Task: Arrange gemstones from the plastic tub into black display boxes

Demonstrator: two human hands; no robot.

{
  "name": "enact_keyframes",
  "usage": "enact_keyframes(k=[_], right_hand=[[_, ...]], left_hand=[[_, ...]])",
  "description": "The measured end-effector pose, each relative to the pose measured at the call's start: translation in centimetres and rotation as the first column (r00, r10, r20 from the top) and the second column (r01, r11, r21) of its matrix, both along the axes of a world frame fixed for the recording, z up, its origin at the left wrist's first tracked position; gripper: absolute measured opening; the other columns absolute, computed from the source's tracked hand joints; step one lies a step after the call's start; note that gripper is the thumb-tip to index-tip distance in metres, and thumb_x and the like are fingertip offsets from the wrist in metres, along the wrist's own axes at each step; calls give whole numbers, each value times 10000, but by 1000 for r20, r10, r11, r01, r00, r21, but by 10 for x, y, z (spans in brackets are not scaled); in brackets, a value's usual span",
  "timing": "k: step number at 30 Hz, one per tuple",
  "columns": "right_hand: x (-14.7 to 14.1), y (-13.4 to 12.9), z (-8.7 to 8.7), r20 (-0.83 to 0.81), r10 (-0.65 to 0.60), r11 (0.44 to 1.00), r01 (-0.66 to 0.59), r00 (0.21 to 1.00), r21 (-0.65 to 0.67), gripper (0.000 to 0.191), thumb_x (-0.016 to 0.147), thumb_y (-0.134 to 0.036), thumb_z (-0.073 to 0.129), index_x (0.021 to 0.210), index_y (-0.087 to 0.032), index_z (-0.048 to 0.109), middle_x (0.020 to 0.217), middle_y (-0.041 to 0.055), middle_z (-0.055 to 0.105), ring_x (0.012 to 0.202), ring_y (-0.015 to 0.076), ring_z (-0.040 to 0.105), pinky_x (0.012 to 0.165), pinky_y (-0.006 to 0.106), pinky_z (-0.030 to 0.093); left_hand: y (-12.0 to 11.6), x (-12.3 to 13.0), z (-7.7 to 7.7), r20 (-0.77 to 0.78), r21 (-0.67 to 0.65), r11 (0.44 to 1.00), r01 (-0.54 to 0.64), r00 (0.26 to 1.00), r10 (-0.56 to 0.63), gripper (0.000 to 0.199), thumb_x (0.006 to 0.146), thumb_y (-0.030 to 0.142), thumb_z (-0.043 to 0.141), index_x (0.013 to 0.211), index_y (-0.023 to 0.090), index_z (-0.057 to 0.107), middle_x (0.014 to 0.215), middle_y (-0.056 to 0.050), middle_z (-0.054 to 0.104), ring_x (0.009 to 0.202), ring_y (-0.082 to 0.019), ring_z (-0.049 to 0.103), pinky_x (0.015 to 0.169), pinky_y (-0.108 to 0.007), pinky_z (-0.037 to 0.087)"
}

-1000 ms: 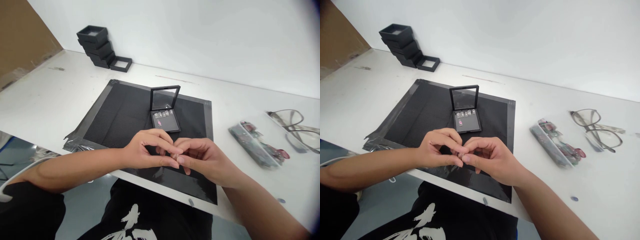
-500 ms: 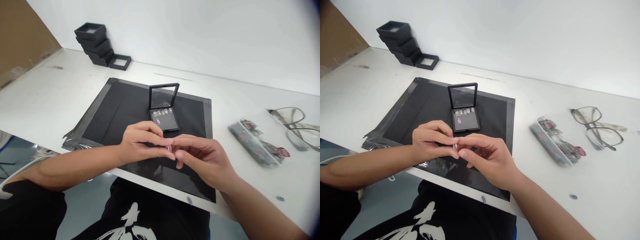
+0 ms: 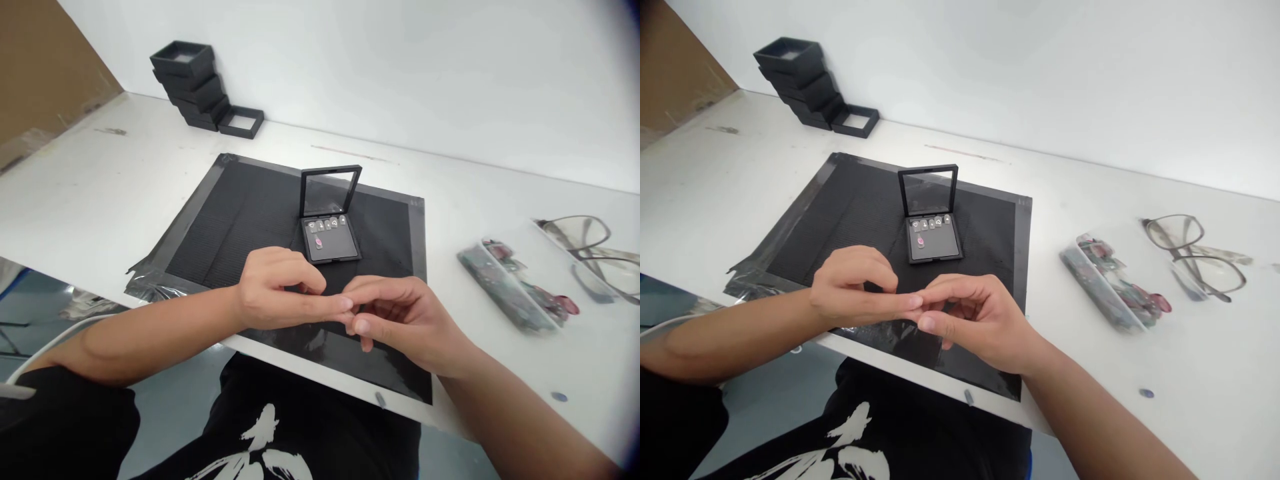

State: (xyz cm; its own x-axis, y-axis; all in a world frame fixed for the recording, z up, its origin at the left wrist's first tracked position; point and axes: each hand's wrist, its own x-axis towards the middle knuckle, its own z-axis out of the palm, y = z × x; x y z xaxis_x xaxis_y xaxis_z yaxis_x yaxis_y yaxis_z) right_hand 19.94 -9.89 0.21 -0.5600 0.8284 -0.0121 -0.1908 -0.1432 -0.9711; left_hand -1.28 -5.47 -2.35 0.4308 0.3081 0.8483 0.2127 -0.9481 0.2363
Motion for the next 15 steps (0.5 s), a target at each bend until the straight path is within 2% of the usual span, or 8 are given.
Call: enact_keyframes(k=[4,6,8,10,11,12,15], right_hand=[[4,0,4,116,-42,988,24,992,150,197,858,-174,713,1010,-271,792,832,27,698,637,103,612,522,228,536],[7,2,8,223,-167,953,99,961,286,208,856,-195,721,1031,-288,784,864,33,712,683,130,625,556,262,528],[10,7,9,300,-393,857,229,869,462,220,858,-216,725,1052,-306,777,878,31,712,708,143,626,592,284,520],[9,15,7,329,-595,722,308,733,619,225,874,-243,709,1080,-313,767,868,26,701,720,151,622,615,296,515],[8,20,5,347,-648,675,299,678,675,223,885,-257,692,1092,-304,764,856,29,695,722,156,619,622,303,512],[6,26,2,390,-665,657,251,637,711,224,898,-270,669,1102,-289,761,858,35,695,717,161,615,627,312,510],[-2,43,-8,609,-609,702,-12,509,713,246,922,-271,599,1104,-247,763,936,55,724,707,172,617,645,334,493]], left_hand=[[2,0,3,-4,28,999,-18,1000,18,133,823,453,757,905,348,764,609,63,620,463,-48,514,454,-208,413],[5,-1,6,61,-2,1000,18,998,-18,184,839,445,746,944,294,743,689,44,648,533,-52,566,510,-185,467],[8,-3,8,178,-59,996,63,983,-52,170,885,382,709,982,242,716,769,16,677,622,-61,615,571,-171,495],[10,-6,9,277,-126,987,102,959,-64,137,950,299,620,1016,203,692,800,-8,691,692,-72,636,608,-168,494],[11,-7,9,296,-156,981,119,953,-69,162,982,274,557,1025,184,685,800,-20,693,715,-78,639,624,-173,492],[11,-8,9,294,-183,974,135,953,-77,209,1004,269,502,1022,167,684,791,-31,690,723,-84,636,636,-181,492],[11,-9,7,180,-258,953,159,977,-114,335,1014,375,463,949,144,696,724,-37,664,669,-95,613,637,-208,486]])
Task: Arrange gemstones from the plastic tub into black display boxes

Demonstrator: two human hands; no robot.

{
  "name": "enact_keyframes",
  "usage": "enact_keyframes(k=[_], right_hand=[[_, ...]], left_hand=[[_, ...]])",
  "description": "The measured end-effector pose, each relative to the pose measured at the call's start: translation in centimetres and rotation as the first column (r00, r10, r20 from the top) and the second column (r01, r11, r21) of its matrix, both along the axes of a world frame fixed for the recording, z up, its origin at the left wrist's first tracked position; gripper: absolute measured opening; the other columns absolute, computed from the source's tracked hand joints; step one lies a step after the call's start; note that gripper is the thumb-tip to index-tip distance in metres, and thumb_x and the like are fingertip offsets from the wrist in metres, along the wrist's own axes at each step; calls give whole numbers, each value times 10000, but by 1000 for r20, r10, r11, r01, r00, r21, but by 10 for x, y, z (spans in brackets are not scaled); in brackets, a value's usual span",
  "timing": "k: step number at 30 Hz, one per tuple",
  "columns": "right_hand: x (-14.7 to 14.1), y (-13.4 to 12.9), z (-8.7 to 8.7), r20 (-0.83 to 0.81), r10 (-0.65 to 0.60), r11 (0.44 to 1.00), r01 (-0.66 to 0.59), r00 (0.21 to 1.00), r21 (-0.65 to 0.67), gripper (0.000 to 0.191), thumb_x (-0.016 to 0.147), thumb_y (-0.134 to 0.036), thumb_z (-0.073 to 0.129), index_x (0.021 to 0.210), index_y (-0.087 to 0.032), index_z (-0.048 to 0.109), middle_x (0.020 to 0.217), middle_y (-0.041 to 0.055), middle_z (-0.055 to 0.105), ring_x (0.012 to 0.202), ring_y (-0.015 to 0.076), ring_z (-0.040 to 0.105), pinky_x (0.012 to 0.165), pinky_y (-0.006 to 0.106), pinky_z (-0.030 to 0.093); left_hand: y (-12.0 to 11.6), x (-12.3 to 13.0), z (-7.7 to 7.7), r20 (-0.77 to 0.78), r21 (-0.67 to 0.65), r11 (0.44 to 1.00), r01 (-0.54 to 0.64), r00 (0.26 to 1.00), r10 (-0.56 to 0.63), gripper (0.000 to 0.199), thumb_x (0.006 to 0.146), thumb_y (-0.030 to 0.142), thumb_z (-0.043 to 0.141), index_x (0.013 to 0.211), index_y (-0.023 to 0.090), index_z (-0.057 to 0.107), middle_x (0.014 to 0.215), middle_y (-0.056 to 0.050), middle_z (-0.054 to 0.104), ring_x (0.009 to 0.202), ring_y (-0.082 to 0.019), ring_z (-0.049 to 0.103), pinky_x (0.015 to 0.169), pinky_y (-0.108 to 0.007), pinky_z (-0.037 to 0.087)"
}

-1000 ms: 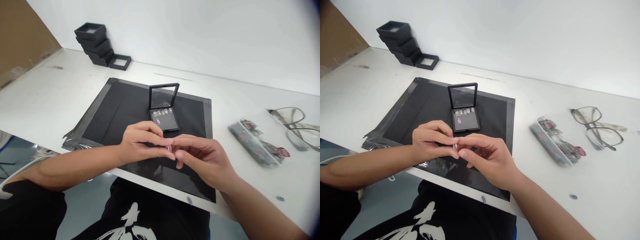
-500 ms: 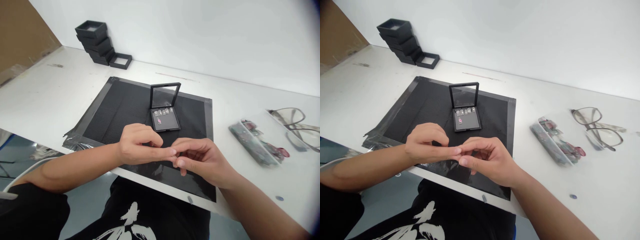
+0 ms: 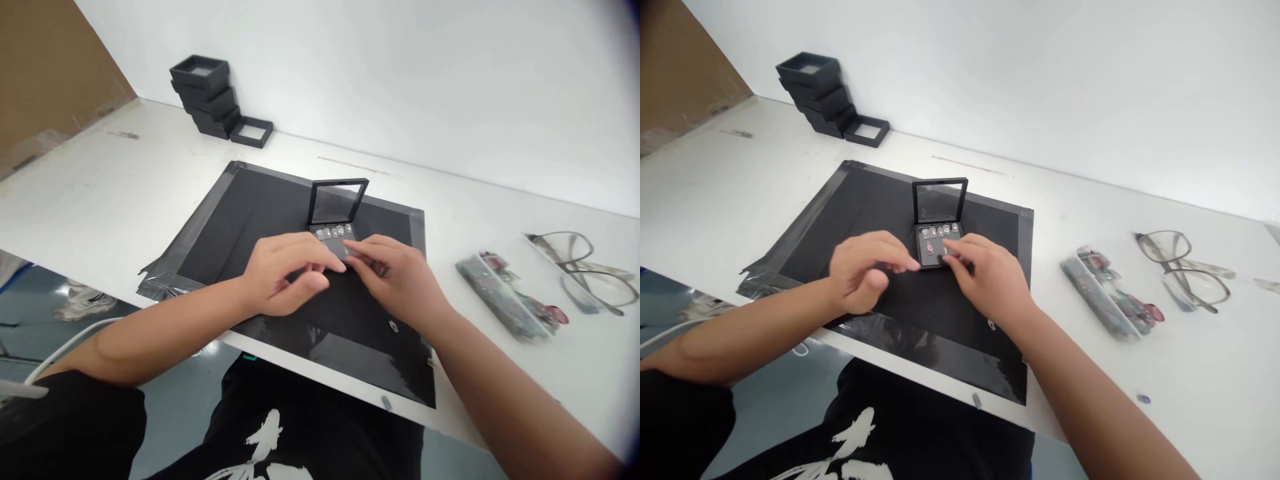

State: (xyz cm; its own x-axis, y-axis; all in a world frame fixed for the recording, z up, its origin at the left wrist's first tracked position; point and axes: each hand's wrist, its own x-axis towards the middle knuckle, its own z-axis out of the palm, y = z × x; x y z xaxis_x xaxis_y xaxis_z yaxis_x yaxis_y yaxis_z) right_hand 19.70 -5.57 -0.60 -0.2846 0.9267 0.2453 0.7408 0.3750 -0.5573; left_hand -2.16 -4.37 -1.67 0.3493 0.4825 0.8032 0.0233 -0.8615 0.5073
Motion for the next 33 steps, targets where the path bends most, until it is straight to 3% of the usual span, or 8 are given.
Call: enact_keyframes(k=[3,6,8,14,20,27,30,33], right_hand=[[-6,12,-8,222,24,998,-12,975,-56,257,925,-265,567,1081,-238,770,999,59,741,776,198,652,682,343,484],[-6,17,-15,204,6,997,10,979,-75,267,925,-293,570,1086,-230,774,976,62,731,762,192,651,690,341,493],[-4,16,-19,134,-13,998,22,991,-67,282,916,-307,586,1116,-230,769,947,59,717,704,174,623,654,334,490],[0,15,-28,-30,-31,999,30,999,-11,238,895,-323,638,1043,-227,799,919,52,678,656,143,557,614,318,465],[-2,10,-27,96,-43,999,43,994,8,258,940,-312,576,1048,-238,798,966,58,678,738,162,599,646,324,459],[-2,15,-25,-72,16,995,-23,997,-96,226,906,-288,603,1000,-232,802,908,51,683,664,150,569,603,312,458],[-4,17,-24,-37,-5,996,1,999,-88,234,911,-279,593,999,-228,804,896,53,689,659,149,563,605,314,448],[-7,16,-23,25,-8,998,10,1000,-65,257,929,-268,566,1033,-231,799,912,53,694,671,148,571,618,310,444]], left_hand=[[-2,2,-1,-257,-60,998,-12,966,-4,399,953,523,536,869,175,712,668,-4,655,629,-96,613,621,-215,464],[-5,4,1,-528,-152,977,-151,848,49,381,943,549,534,921,227,737,705,25,696,671,-94,644,618,-212,434],[-5,4,4,-607,-212,943,-258,790,80,378,949,553,510,972,256,742,700,40,699,661,-91,641,608,-215,411],[-1,3,9,-737,-178,864,-471,646,200,414,949,575,472,1114,299,733,707,28,709,660,-125,646,571,-239,340],[-1,5,5,-869,-67,850,-522,449,207,492,967,611,394,1226,326,702,742,-10,738,714,-186,687,532,-254,250],[-1,6,4,-881,-54,834,-549,419,219,497,961,606,412,1314,328,625,782,1,732,678,-159,674,525,-250,260],[-1,6,4,-901,-42,837,-545,383,204,552,965,606,407,1426,322,515,817,-1,725,704,-167,676,519,-251,263],[-1,7,3,-906,-43,846,-532,378,191,529,971,605,395,1404,335,538,851,-5,721,754,-177,681,524,-251,272]])
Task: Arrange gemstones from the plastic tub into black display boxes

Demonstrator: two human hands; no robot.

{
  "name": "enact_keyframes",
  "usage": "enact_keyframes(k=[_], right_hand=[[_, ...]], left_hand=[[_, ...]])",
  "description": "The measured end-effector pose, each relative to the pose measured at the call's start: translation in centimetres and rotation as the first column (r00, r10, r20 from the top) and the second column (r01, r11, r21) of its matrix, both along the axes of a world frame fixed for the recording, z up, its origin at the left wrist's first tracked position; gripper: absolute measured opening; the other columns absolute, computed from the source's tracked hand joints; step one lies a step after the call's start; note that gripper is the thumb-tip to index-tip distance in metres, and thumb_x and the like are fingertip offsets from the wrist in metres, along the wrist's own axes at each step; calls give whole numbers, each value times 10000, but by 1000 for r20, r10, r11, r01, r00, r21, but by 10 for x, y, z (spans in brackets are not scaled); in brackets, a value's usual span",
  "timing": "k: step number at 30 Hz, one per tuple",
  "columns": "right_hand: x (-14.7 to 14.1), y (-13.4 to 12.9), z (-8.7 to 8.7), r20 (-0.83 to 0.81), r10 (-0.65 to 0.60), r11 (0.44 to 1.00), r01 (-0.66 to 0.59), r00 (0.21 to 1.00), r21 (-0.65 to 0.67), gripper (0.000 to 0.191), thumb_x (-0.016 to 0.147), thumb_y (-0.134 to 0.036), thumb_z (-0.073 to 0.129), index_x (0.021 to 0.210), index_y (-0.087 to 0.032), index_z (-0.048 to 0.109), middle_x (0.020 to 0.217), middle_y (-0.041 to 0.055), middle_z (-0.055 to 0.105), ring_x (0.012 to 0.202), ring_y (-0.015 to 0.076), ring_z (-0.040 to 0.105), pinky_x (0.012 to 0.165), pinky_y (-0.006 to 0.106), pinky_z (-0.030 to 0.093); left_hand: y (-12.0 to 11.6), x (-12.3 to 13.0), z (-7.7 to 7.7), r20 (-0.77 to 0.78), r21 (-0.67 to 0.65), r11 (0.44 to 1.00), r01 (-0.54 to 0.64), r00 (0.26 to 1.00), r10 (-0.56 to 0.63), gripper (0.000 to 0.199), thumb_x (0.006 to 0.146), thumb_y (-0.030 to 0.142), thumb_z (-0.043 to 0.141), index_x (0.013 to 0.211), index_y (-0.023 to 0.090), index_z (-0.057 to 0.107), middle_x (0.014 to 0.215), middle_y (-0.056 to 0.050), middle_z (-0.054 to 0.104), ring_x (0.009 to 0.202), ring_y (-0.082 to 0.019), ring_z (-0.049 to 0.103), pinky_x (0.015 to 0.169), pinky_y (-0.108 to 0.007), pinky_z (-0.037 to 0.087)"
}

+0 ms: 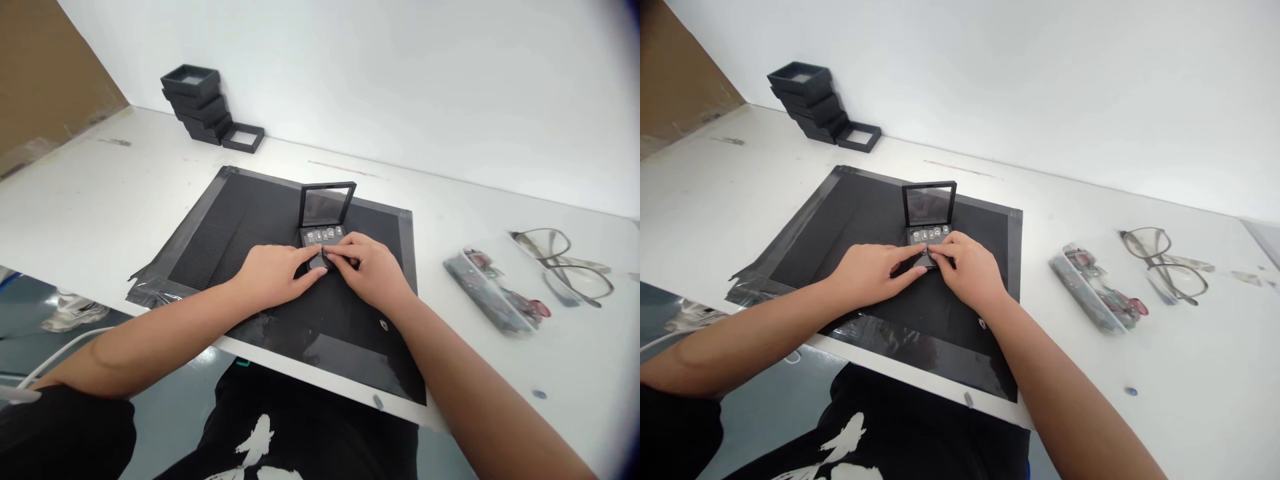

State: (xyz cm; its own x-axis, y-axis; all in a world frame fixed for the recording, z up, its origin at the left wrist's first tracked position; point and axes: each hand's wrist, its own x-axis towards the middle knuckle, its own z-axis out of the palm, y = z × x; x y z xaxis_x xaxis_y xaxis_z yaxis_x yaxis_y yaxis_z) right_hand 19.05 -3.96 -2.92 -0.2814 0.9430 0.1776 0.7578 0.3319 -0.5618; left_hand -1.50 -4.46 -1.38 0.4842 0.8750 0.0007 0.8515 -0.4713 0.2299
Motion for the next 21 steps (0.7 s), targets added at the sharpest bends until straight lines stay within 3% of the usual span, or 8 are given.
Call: enact_keyframes(k=[8,15,18,21], right_hand=[[-3,-2,-1,85,-19,997,13,996,75,285,953,-276,535,1070,-268,795,916,45,701,687,154,586,608,305,422],[-5,-2,-1,27,-58,998,57,998,21,274,940,-270,556,1094,-243,781,925,48,698,696,157,593,640,310,449],[-5,-7,10,-29,-49,998,51,998,43,276,925,-251,577,1133,-233,758,898,38,696,674,148,584,673,306,469],[8,-22,37,54,-64,991,57,996,117,274,938,-272,571,1144,-235,749,936,41,717,699,152,609,653,296,456]], left_hand=[[1,-1,3,18,-25,1000,-10,1000,11,484,962,587,417,1362,365,577,798,18,720,654,-163,641,522,-252,272],[3,-4,0,29,10,1000,9,1000,-9,399,979,510,440,1321,400,614,838,34,752,722,-157,672,550,-240,301],[3,-4,0,30,31,1000,-3,1000,2,440,963,529,474,1370,391,568,773,49,733,658,-142,649,532,-238,276],[1,-4,2,67,64,998,-12,998,7,429,944,542,509,1329,379,605,698,65,697,613,-124,628,515,-237,277]])
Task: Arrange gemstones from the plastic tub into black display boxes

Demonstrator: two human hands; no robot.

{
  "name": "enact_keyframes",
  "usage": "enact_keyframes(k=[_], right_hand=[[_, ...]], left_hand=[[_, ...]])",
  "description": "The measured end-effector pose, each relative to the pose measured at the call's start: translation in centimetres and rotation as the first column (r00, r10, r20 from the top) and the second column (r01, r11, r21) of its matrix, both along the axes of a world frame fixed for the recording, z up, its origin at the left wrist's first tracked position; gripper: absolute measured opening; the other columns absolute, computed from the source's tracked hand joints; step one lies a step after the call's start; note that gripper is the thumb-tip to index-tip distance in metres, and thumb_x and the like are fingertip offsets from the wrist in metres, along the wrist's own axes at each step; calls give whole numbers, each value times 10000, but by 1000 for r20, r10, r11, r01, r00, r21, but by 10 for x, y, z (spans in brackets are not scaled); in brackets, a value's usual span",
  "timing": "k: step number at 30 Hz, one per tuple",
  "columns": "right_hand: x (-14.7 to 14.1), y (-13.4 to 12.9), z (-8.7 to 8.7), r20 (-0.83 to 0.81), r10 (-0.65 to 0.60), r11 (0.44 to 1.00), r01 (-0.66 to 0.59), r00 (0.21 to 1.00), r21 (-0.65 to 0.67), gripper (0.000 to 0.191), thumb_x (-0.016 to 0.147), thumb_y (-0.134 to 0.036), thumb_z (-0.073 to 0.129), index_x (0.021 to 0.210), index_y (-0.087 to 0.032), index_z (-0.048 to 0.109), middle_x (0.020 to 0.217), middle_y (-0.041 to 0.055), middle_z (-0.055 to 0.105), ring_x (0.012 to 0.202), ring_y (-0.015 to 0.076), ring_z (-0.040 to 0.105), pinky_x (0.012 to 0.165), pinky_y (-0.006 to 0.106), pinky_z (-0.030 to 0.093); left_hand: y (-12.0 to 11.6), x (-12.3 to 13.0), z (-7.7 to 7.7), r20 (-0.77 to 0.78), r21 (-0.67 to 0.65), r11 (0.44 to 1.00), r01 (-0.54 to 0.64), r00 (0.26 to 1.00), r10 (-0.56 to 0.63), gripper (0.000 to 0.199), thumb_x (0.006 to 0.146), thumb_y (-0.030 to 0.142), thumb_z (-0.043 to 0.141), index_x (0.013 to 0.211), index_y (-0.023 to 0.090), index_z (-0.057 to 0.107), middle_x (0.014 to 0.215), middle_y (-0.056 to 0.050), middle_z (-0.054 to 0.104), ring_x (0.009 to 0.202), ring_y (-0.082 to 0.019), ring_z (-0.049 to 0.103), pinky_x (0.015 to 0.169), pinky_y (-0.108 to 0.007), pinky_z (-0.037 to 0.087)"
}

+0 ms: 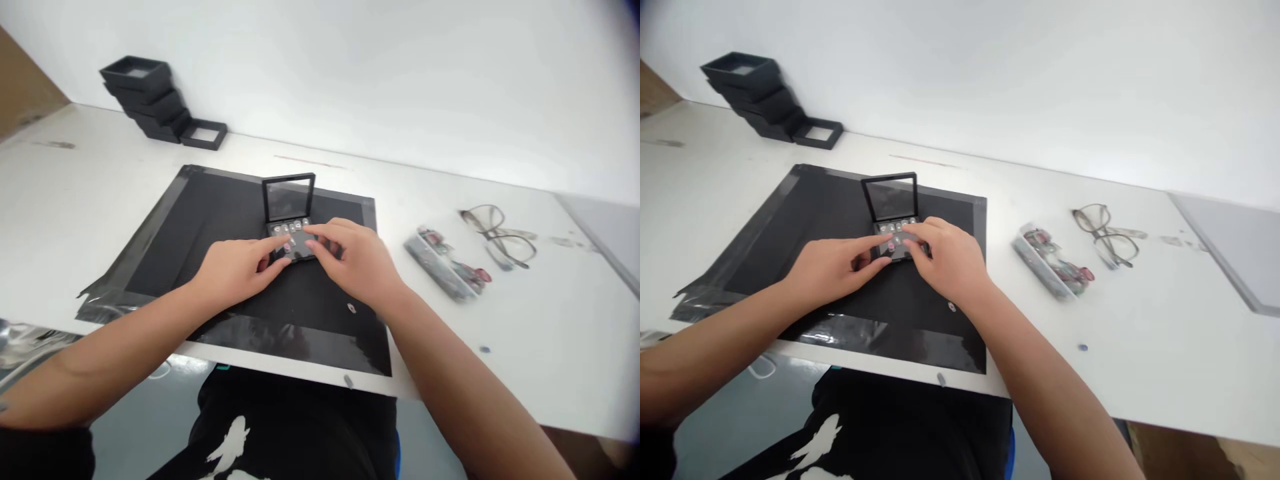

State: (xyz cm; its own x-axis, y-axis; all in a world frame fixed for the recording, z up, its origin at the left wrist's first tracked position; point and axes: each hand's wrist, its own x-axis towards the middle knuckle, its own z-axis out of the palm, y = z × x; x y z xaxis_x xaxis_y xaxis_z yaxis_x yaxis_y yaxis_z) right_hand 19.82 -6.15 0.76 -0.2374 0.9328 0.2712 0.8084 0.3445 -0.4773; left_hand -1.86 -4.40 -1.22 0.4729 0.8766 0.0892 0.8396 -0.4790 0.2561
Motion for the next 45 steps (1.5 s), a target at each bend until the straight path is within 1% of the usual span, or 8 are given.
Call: enact_keyframes(k=[6,9,14,20,25,29,36,45], right_hand=[[97,-50,47,269,-344,938,322,899,126,378,921,-502,583,1183,-272,728,977,72,747,728,220,649,562,314,418],[155,-69,37,393,-457,877,479,798,47,520,809,-599,678,1157,-219,744,1012,127,760,734,281,665,534,350,430],[195,-80,5,308,-408,868,470,859,-161,298,792,-515,707,914,-264,813,1042,90,776,762,289,709,553,394,528],[181,-86,-5,147,-150,977,169,978,-130,185,874,-394,657,859,-286,806,970,10,795,1099,289,685,960,491,559],[147,-88,-1,144,89,989,-70,986,-130,192,917,-279,620,879,-279,808,945,1,802,1083,246,693,909,407,582],[134,-91,3,127,174,972,-149,976,-183,133,882,-269,670,902,-273,802,966,9,799,1060,250,700,969,420,550],[146,-74,36,-11,13,895,-16,1000,-447,412,853,-582,645,1161,-330,748,1148,41,757,939,252,713,612,324,548],[112,-30,20,457,-46,940,194,888,-283,208,851,-309,622,910,-291,820,598,-14,692,504,141,531,506,292,345]], left_hand=[[-11,3,-3,216,247,966,72,968,-127,303,932,437,590,1172,303,715,670,66,658,562,-74,573,520,-217,356],[-13,5,-4,310,296,944,143,921,-237,234,910,350,636,1104,265,737,683,56,665,553,-68,552,536,-205,403],[-5,10,-2,317,520,818,246,834,-452,179,832,160,701,996,222,735,779,10,705,702,-116,620,690,-248,514],[-17,28,18,166,543,694,473,750,-641,235,778,153,754,1001,223,728,853,-3,716,834,-159,644,809,-315,566],[-26,74,26,157,565,650,508,708,-689,153,844,260,715,991,221,736,880,-1,745,933,-190,660,831,-326,557],[-17,99,13,122,468,732,495,784,-608,284,955,406,584,1079,203,739,961,-36,754,1029,-230,663,851,-370,537],[-14,94,-3,27,261,739,621,760,-649,432,1015,500,434,1057,229,768,1198,-13,729,1312,-297,540,1058,-451,410],[-14,94,-1,50,196,745,638,752,-657,449,1004,530,439,1043,227,769,1013,-31,741,1208,-272,557,983,-412,422]])
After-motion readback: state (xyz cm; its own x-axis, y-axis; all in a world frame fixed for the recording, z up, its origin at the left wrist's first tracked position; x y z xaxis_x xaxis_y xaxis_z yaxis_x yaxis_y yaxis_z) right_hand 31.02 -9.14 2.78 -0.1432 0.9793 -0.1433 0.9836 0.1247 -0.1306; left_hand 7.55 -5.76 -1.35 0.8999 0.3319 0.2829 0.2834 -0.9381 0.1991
